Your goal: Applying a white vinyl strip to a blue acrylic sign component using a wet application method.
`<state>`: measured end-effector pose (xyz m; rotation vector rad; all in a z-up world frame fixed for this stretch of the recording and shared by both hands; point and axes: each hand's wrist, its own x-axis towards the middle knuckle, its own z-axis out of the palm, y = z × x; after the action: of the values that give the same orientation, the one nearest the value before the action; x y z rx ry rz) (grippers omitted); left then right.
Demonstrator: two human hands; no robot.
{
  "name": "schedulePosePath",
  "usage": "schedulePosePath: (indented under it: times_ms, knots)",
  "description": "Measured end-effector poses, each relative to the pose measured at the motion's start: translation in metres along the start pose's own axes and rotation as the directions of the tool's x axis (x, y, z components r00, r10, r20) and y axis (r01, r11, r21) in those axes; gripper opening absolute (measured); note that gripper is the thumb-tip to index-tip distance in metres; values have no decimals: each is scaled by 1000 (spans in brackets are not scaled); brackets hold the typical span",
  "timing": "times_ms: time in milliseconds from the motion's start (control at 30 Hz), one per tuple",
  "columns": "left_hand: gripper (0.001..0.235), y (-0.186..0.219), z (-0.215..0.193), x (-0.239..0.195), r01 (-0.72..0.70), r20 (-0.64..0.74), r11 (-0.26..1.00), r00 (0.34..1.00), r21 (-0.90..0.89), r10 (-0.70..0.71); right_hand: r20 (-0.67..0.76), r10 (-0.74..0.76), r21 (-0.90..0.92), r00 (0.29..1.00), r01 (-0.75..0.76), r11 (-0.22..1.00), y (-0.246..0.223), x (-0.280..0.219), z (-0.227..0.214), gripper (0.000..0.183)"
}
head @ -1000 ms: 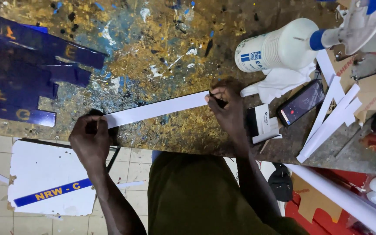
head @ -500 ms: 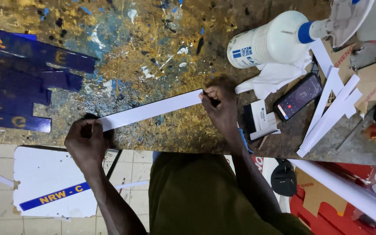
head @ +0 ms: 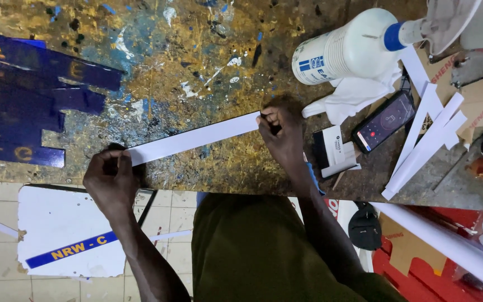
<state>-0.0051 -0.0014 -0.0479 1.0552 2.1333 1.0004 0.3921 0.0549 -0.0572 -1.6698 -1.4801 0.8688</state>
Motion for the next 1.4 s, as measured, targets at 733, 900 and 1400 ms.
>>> schedulePosePath:
  times_ms: [733, 900, 1400]
  knots:
    - [16, 14, -5, -4, -178, -53, 983, 983, -41, 176, 26, -66, -183, 997, 69, 981, -6, -3, -9, 22]
    - [26, -3, 8, -26, -347, -274, 927, 886, 144, 374, 82, -204, -170, 975, 216, 961, 2, -1, -13, 21]
    - [49, 3, 36, -101, -371, -31, 865, 914, 337, 404, 135, -23, -239, 991, 55, 969, -13, -1, -19, 23]
